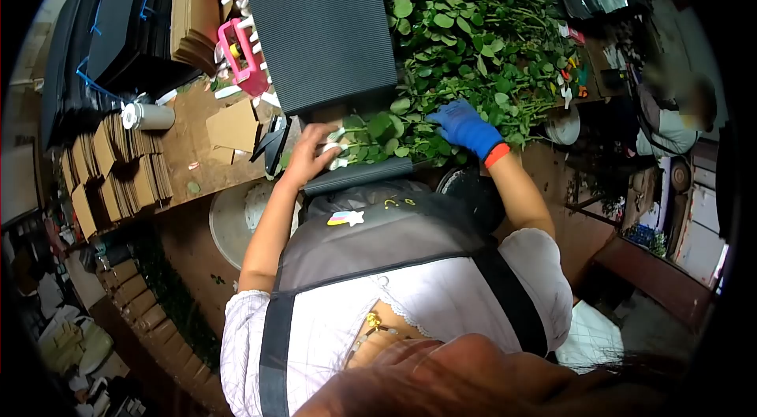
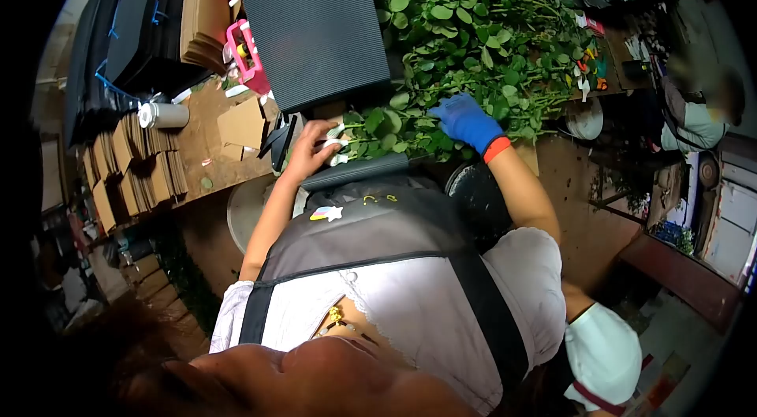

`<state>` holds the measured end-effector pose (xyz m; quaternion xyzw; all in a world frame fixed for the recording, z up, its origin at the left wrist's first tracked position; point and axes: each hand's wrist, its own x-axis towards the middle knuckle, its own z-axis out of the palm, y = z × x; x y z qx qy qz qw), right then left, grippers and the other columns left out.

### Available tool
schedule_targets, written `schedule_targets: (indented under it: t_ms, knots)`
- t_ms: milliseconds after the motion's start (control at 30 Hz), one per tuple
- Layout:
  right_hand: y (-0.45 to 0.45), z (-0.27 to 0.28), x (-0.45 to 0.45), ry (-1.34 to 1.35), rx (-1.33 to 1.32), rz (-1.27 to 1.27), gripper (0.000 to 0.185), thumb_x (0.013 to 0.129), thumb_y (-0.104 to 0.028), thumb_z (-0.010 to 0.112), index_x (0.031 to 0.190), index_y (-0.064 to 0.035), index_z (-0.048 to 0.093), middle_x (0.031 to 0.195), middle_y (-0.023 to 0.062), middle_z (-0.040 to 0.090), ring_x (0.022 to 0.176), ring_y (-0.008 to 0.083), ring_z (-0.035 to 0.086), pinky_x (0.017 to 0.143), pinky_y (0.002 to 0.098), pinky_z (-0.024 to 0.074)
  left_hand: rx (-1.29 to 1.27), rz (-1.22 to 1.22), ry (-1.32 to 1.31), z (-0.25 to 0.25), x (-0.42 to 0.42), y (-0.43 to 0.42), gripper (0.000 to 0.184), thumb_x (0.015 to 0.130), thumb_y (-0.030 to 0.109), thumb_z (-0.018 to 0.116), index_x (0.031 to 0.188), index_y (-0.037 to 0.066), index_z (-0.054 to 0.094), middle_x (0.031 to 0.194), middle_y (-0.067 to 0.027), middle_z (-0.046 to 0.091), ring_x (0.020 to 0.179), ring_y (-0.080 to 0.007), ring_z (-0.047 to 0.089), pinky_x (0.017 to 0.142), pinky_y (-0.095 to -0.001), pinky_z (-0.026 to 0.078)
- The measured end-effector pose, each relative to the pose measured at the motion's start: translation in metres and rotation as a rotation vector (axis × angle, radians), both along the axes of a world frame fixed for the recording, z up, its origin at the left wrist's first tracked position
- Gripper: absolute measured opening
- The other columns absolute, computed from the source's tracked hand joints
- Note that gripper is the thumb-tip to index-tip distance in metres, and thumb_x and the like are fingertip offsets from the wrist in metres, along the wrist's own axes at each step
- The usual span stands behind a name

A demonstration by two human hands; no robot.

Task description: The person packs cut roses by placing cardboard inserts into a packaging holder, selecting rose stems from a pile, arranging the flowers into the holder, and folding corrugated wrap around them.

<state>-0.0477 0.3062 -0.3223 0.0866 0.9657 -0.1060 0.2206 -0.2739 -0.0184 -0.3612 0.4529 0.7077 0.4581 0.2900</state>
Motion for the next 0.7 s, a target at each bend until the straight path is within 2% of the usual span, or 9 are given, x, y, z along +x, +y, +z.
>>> schedule_targets:
  t_ms: [67,167,267,367,433,467,567,633,700]
  knots:
    - [0.020,0.008,-0.005,0.042,-0.188,-0.187,0.029,0.085,-0.019,0.065,0.113,-0.0220,0.070,0.117,0.0099,0.069,0.104,0.0322,0.066,0.092,0.0470,0.0511,-0.013,0.000,-0.010,0.009,0.002,0.001,0.041,0.087,0.011,0.075,0.124,0.005,0.060,0.119,-0.0128,0.055,0.104,-0.0278,0.064,0.085,-0.0347,0.057]
    - [0.048,0.018,-0.032,0.517,-0.046,-0.428,0.030,0.083,-0.024,0.069,0.112,-0.0195,0.069,0.120,0.0098,0.068,0.105,0.0308,0.065,0.092,0.0472,0.0509,-0.080,0.000,-0.044,0.013,0.003,0.002,0.041,0.088,0.011,0.075,0.124,0.004,0.060,0.123,-0.0112,0.055,0.107,-0.0254,0.063,0.091,-0.0333,0.055]
    - [0.056,-0.018,-0.064,0.641,0.144,-0.253,0.033,0.081,-0.026,0.072,0.112,-0.0168,0.068,0.117,0.0086,0.067,0.109,0.0276,0.063,0.095,0.0464,0.0485,-0.103,0.005,-0.051,0.013,0.002,0.003,0.037,0.088,0.011,0.073,0.123,0.005,0.062,0.123,-0.0109,0.054,0.106,-0.0247,0.063,0.090,-0.0327,0.055]
    - [0.033,-0.027,-0.088,0.344,0.457,-0.252,0.034,0.078,-0.029,0.076,0.109,-0.0162,0.067,0.116,0.0060,0.062,0.119,0.0269,0.054,0.100,0.0427,0.0422,-0.097,0.018,0.002,0.016,0.002,0.005,0.030,0.090,0.010,0.071,0.119,0.005,0.064,0.117,-0.0109,0.057,0.099,-0.0243,0.062,0.083,-0.0324,0.054]
    - [0.029,-0.020,-0.098,0.320,0.433,-0.268,0.034,0.078,-0.028,0.077,0.107,-0.0153,0.067,0.117,0.0061,0.062,0.117,0.0290,0.055,0.100,0.0445,0.0425,-0.092,0.043,0.008,0.012,0.002,0.006,0.026,0.090,0.009,0.070,0.115,0.005,0.065,0.113,-0.0113,0.059,0.094,-0.0262,0.062,0.079,-0.0344,0.054]
    - [0.030,-0.013,-0.096,0.303,0.423,-0.279,0.034,0.077,-0.028,0.078,0.106,-0.0148,0.067,0.118,0.0061,0.061,0.116,0.0300,0.055,0.101,0.0454,0.0427,-0.035,0.042,0.169,0.008,0.001,0.006,0.023,0.089,0.009,0.070,0.111,0.006,0.067,0.109,-0.0112,0.061,0.093,-0.0288,0.060,0.082,-0.0371,0.051]
    - [0.042,0.016,-0.072,0.700,0.343,-0.125,0.033,0.076,-0.024,0.078,0.104,-0.0125,0.065,0.120,0.0065,0.060,0.115,0.0311,0.055,0.102,0.0486,0.0424,-0.049,0.090,0.126,-0.001,0.002,0.006,0.020,0.088,0.009,0.071,0.108,0.007,0.068,0.109,-0.0110,0.063,0.095,-0.0296,0.059,0.083,-0.0380,0.049]
    - [0.068,0.033,-0.056,0.632,0.265,-0.219,0.030,0.076,-0.019,0.076,0.102,-0.0102,0.063,0.129,0.0103,0.060,0.112,0.0325,0.059,0.099,0.0466,0.0481,-0.015,0.108,0.148,0.002,0.004,0.008,0.018,0.088,0.009,0.071,0.106,0.007,0.068,0.107,-0.0105,0.065,0.093,-0.0296,0.059,0.083,-0.0380,0.049]
    - [0.107,0.037,-0.026,0.708,0.248,-0.356,0.034,0.080,-0.017,0.072,0.113,-0.0101,0.065,0.131,0.0136,0.063,0.115,0.0359,0.061,0.101,0.0460,0.0490,-0.022,0.110,0.149,0.000,0.004,0.008,0.018,0.087,0.009,0.071,0.105,0.006,0.068,0.107,-0.0105,0.066,0.096,-0.0310,0.060,0.085,-0.0385,0.049]
